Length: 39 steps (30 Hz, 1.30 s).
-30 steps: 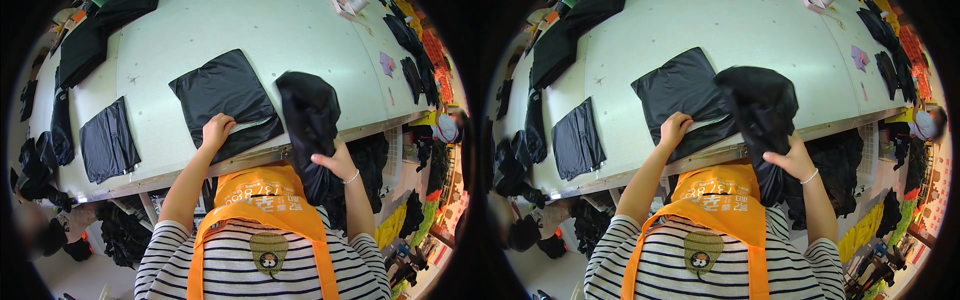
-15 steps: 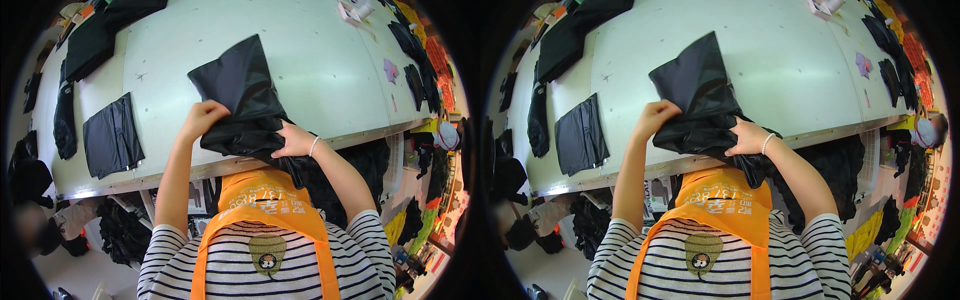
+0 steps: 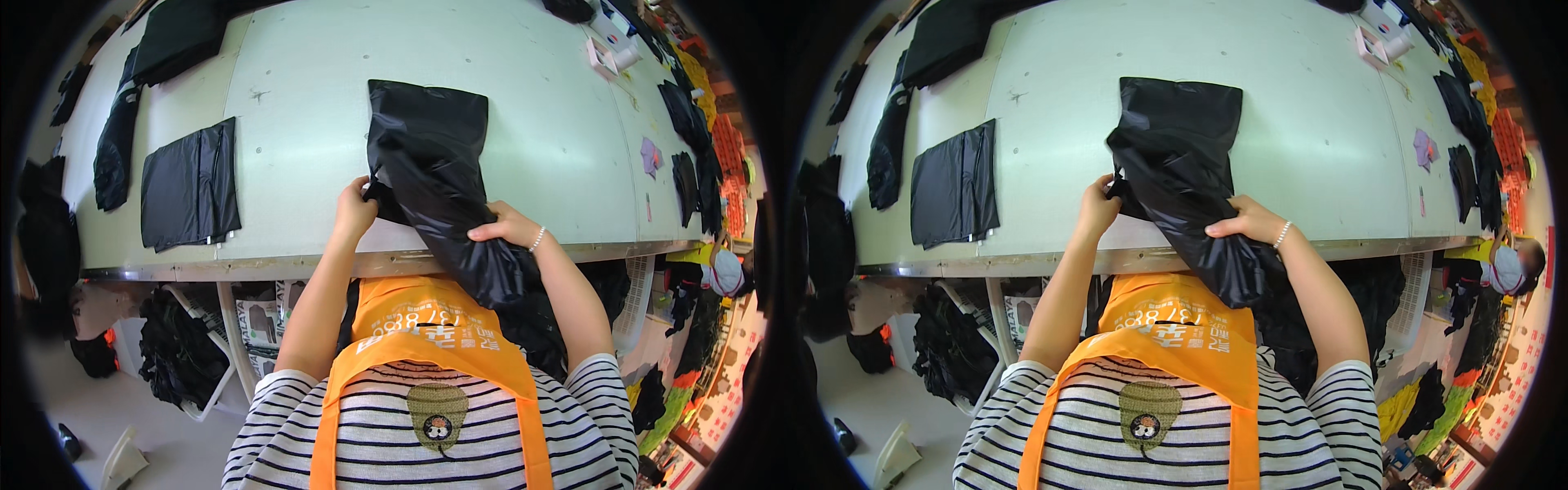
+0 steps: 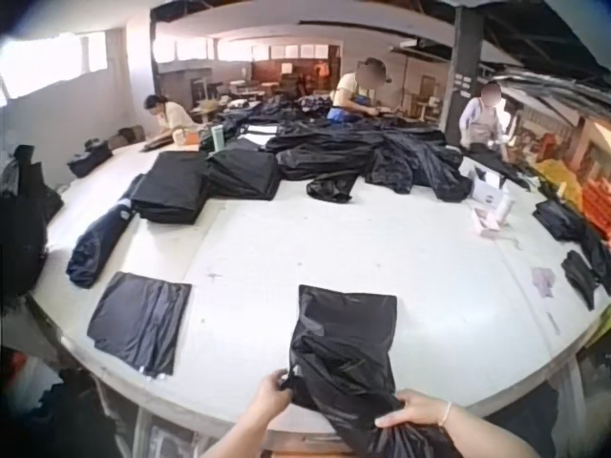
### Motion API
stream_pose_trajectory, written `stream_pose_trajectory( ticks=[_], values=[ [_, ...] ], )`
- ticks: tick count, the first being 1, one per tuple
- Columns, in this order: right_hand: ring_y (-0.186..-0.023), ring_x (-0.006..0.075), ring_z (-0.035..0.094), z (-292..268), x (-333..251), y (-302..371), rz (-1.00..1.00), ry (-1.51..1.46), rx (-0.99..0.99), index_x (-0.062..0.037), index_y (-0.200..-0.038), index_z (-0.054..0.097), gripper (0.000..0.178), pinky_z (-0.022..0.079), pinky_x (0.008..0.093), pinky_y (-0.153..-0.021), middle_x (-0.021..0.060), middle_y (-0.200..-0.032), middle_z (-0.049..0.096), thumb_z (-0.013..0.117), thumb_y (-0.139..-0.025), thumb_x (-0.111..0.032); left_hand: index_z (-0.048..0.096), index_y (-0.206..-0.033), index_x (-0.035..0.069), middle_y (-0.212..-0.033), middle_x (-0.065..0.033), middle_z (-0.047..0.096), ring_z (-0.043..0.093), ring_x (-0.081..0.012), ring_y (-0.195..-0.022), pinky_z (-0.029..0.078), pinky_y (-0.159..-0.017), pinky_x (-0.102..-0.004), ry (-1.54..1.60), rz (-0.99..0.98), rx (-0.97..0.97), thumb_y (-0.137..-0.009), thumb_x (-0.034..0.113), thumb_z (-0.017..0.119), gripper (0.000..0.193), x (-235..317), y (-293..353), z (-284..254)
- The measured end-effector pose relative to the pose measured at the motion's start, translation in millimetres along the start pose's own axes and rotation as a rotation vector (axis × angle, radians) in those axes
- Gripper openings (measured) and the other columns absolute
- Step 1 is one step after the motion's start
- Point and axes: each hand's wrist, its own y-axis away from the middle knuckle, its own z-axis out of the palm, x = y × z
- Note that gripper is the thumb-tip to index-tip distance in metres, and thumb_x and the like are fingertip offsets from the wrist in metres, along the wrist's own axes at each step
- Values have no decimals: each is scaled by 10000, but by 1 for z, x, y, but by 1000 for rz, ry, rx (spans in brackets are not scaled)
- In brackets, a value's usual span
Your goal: The person folds a black garment on a table, then places it into a black plastic bag and seals it. The person then picks up another black garment, unfolds it, and begins to fold it again.
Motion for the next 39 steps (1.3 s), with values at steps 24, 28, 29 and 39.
stream_pose_trajectory(
  ticks=[24,28,29,39],
  values=[
    [-1171,360,449,27,43,47,-171,472,-89,-49,-1129,645,607,381,371,-1007,211,-1314,440,807,-640,-370,607,-1089,49,-1076,-75,611,546,-242,-1010,429,-873,-359,-1223,1145,22,-849,342,562,382,-24,-45,51],
    [-1176,362,448,29,42,61,-177,491,-57,-63,-1142,646,605,384,370,-1009,234,-1304,440,806,-642,-362,639,-892,50,-896,-106,637,597,-272,-897,454,-796,-396,-1021,823,-171,-878,352,553,315,2,-33,48],
    [-1170,365,455,30,40,63,-174,502,-44,-65,-1137,650,593,390,374,-1004,236,-1307,437,805,-645,-358,640,-871,49,-879,-115,637,602,-279,-875,457,-781,-401,-1027,850,-157,-885,351,549,316,2,-33,48],
    [-1115,365,518,39,47,106,-152,569,47,-95,-1161,619,598,448,386,-956,235,-1337,411,798,-632,-310,625,-951,35,-921,-125,613,577,-292,-916,429,-839,-414,-993,891,-56,-920,316,506,306,-22,-34,56]
  ],
)
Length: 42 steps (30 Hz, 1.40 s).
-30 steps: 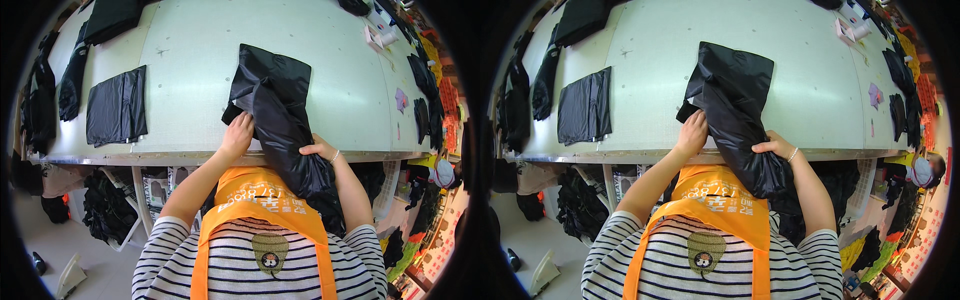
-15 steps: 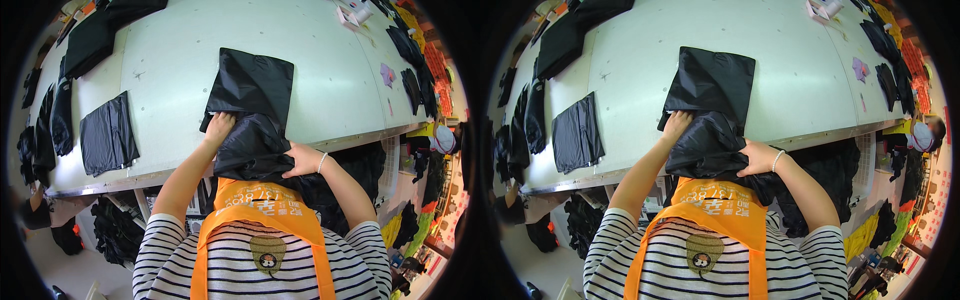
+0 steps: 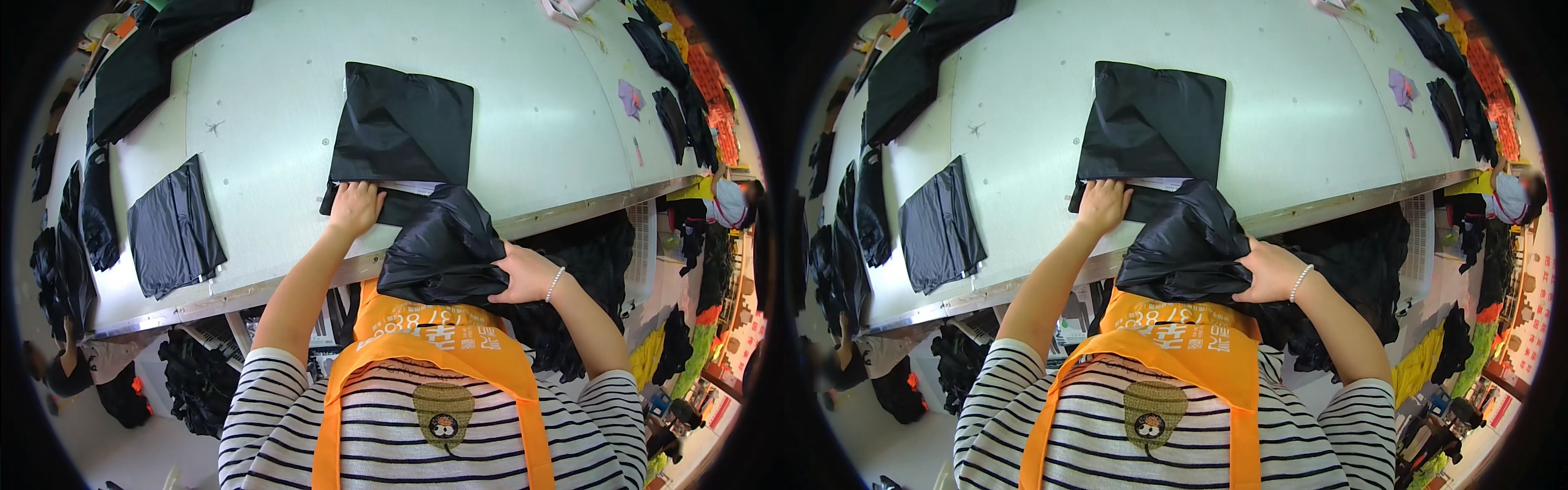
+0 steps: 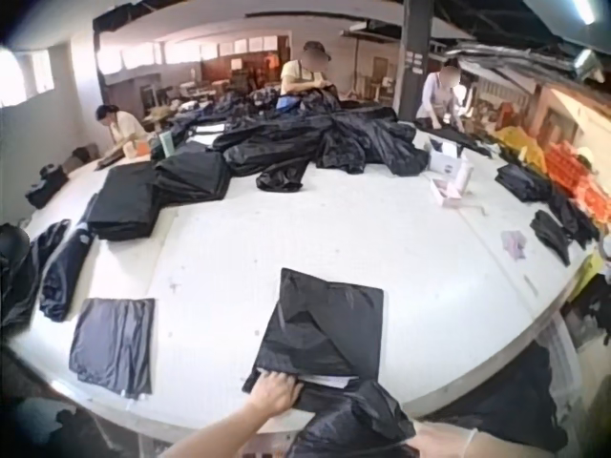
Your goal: The person folds a black garment on a table, then places it into a black plastic bag and seals it. The person then picks up another black garment, unfolds it, and begins to fold it again.
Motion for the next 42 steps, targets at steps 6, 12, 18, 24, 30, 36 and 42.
stream_pose_trajectory(
  ticks=[6,12,18,24,30,36,42],
  values=[
    [-1097,358,529,8,7,10,42,-5,2,-110,-1129,643,562,454,392,-947,187,-1320,444,804,-625,-298,613,-869,17,-903,-143,607,572,-308,-915,434,-837,-420,4,-1,120,-891,328,536,321,-1,0,5],
    [-1086,350,541,8,-1,18,15,-36,108,-130,-1135,645,554,458,392,-943,183,-1308,462,800,-625,-281,602,-853,8,-923,-184,619,574,-360,-923,435,-849,-441,30,-56,111,-883,346,535,346,-3,0,7],
    [-1090,350,541,9,1,17,44,-9,66,-141,-1178,620,588,459,390,-946,184,-1313,457,794,-634,-282,604,-845,4,-926,-194,628,582,-359,-922,422,-872,-441,-3,-98,-22,-891,360,517,370,-4,0,6],
    [-1065,354,552,7,-2,19,13,4,92,-142,-1130,652,536,468,391,-924,194,-1288,472,789,-635,-295,572,-1000,-7,-1028,-175,606,556,-329,-992,407,-891,-426,69,-74,48,-886,294,533,324,1,2,-7],
    [-1077,346,554,-16,-24,4,-73,-54,19,-68,-1045,686,509,468,381,-908,202,-1238,520,809,-608,-299,479,-1216,43,-1122,-140,554,507,-317,-1072,381,-924,-427,202,-6,82,-866,191,562,389,1,5,-9],
    [-1054,339,543,-10,-17,-77,-238,-101,-61,-35,-1054,655,506,460,373,-905,178,-1257,479,793,-631,-275,384,-1397,156,-1340,-150,449,484,-359,-1167,402,-987,-389,449,-33,-6,-862,54,453,549,-40,-2,-11],
    [-1071,352,529,-10,11,-101,-33,-165,80,-24,-1046,665,515,432,375,-945,219,-1231,511,775,-667,-355,525,-1288,81,-1241,-175,539,520,-352,-1149,429,-964,-400,626,-14,268,-782,51,585,511,-41,25,-65]
  ],
)
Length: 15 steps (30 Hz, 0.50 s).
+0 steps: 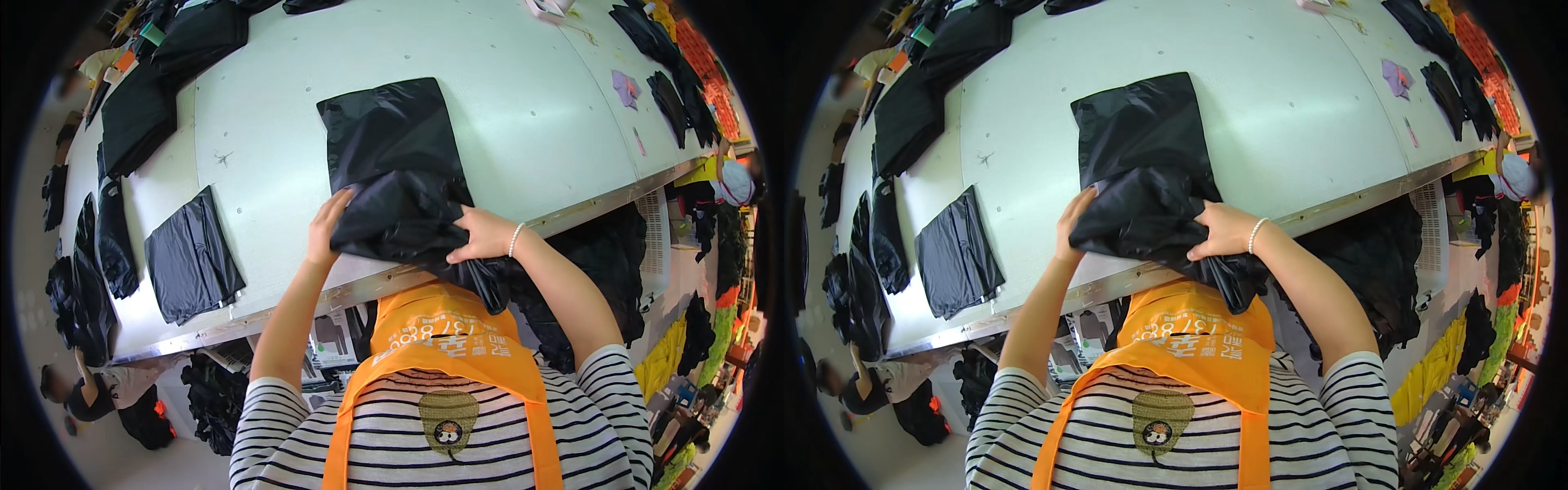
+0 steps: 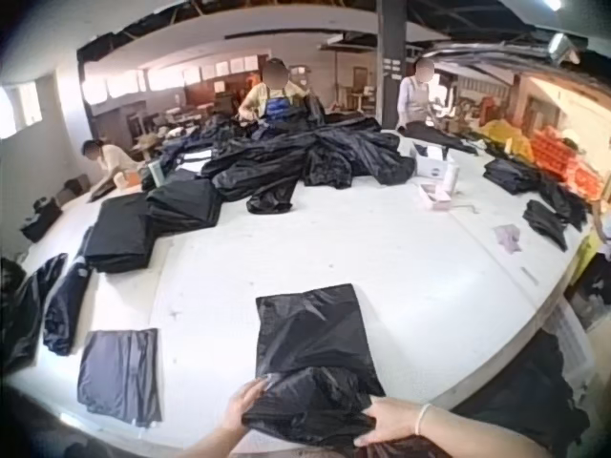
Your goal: The person folds a black garment on a table, then places it into a black plastic bag and seals it. The person then picks up another black garment, unfolds it, and begins to fold it again.
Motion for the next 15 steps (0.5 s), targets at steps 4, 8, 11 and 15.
stream_pose_trajectory(
  ticks=[4,8,11,15],
  values=[
    [-1015,372,548,-9,-17,-6,17,-1,65,-9,-942,691,468,444,402,-907,249,-1092,579,755,-686,-396,595,-1134,46,-1026,-198,623,587,-386,-967,461,-861,-417,-114,-334,294,-725,151,664,428,-18,0,20],
    [-992,385,553,-5,-21,-16,-19,22,181,-9,-936,689,456,454,411,-883,253,-1028,598,753,-694,-391,604,-1040,11,-824,-170,669,640,-310,-786,495,-728,-369,-22,-409,96,-753,105,629,304,-52,4,30],
    [-991,391,564,-13,-20,-14,126,87,195,-5,-923,681,453,465,409,-881,251,-1105,569,746,-699,-394,590,-1058,-28,-789,-140,666,638,-194,-744,498,-681,-299,217,-586,134,-758,17,616,305,17,-29,-9],
    [-968,379,589,-18,-25,-12,195,326,220,4,-828,668,421,484,423,-852,236,-1109,566,722,-720,-399,579,-1068,-63,-751,-101,656,617,-132,-685,493,-647,-259,270,-628,212,-752,8,636,329,51,-38,-27]
  ],
)
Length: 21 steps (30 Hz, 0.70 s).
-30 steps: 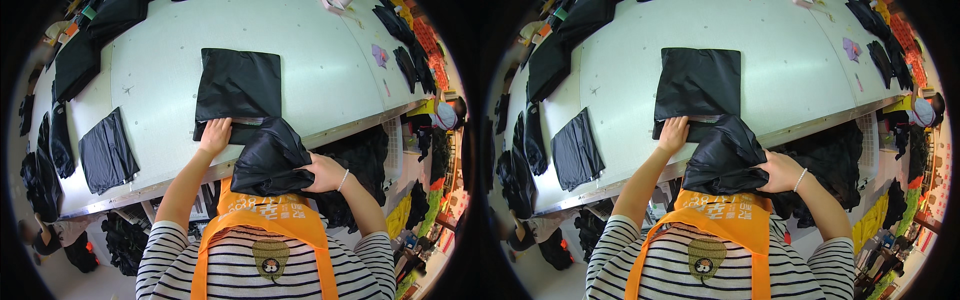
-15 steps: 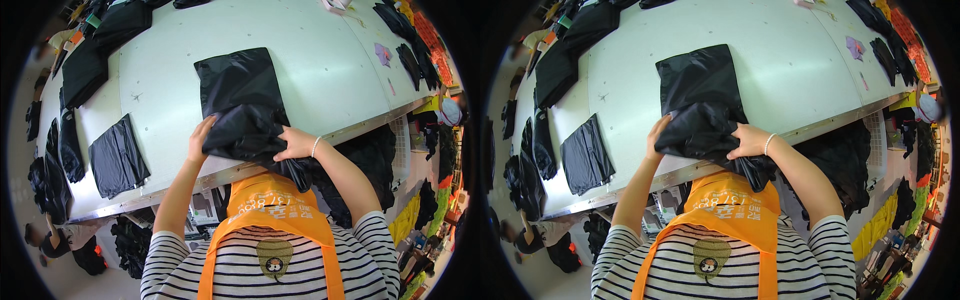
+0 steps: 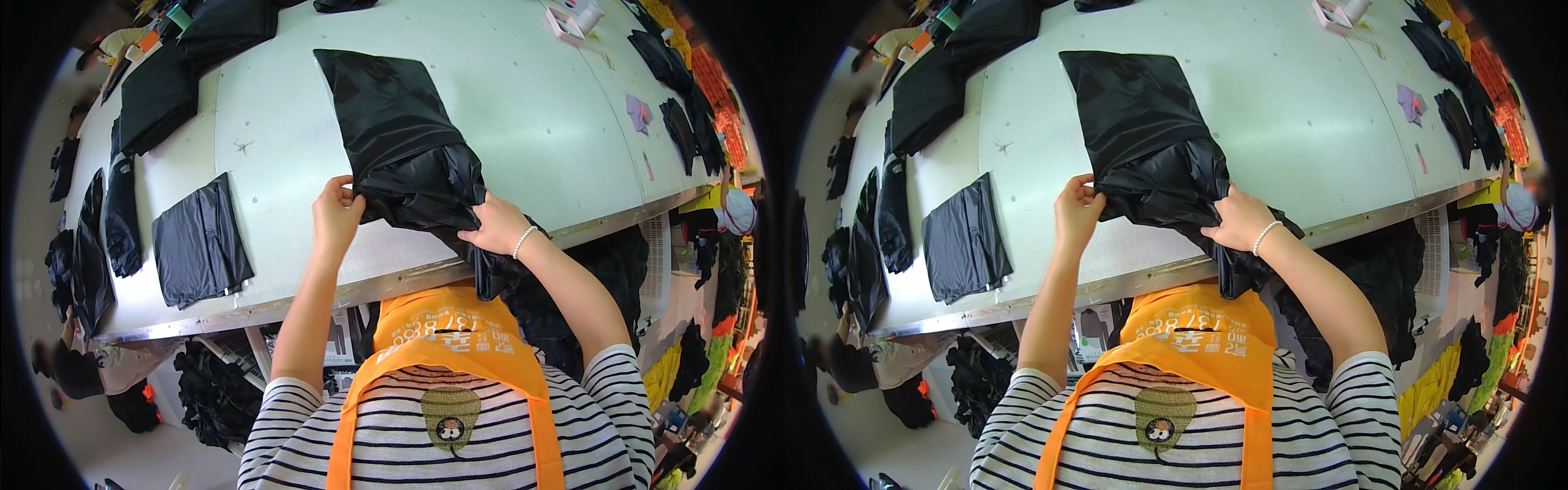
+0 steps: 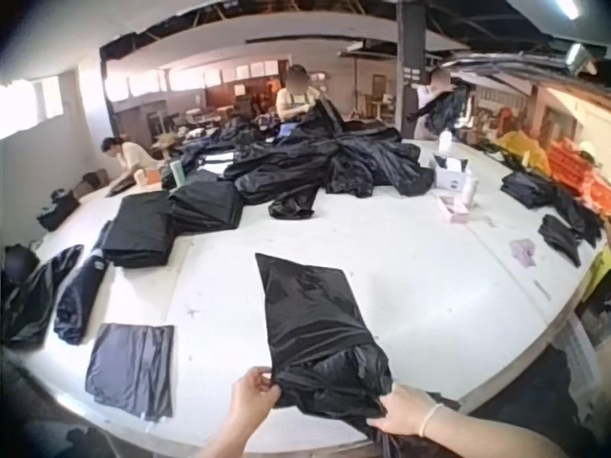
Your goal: The person folds a black garment on a table, then places it into a black plastic bag and seals it. The person then picks up another black garment, unfolds it, and begins to fold it again.
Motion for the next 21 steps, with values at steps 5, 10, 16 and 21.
stream_pose_trajectory(
  ticks=[5,10,16,21],
  values=[
    [-991,381,590,-4,-22,-9,50,50,-6,9,-869,678,445,485,424,-871,237,-1161,551,707,-730,-413,533,-1084,-16,-710,-106,600,612,-216,-657,483,-617,-334,-286,212,172,-773,41,659,340,21,37,36],
    [-935,390,629,-21,-27,-8,25,199,-29,0,-911,694,422,517,413,-844,332,-1286,463,700,-750,-389,556,-1087,-28,-741,-40,586,539,-101,-660,447,-603,-232,4,82,173,-788,-7,654,315,7,18,2],
    [-937,371,606,-20,-30,-21,41,-23,38,1,-857,675,422,496,433,-825,240,-1060,571,714,-724,-398,500,-1093,-13,-733,-60,570,519,-105,-640,442,-577,-233,-86,265,80,-786,10,675,354,14,63,61],
    [-893,355,627,-14,-35,-15,7,92,24,-30,-857,686,371,512,417,-795,295,-1250,488,700,-739,-381,487,-1034,-1,-729,-97,624,598,-158,-587,468,-560,-272,-39,168,-228,-790,54,676,313,23,84,59]
  ],
)
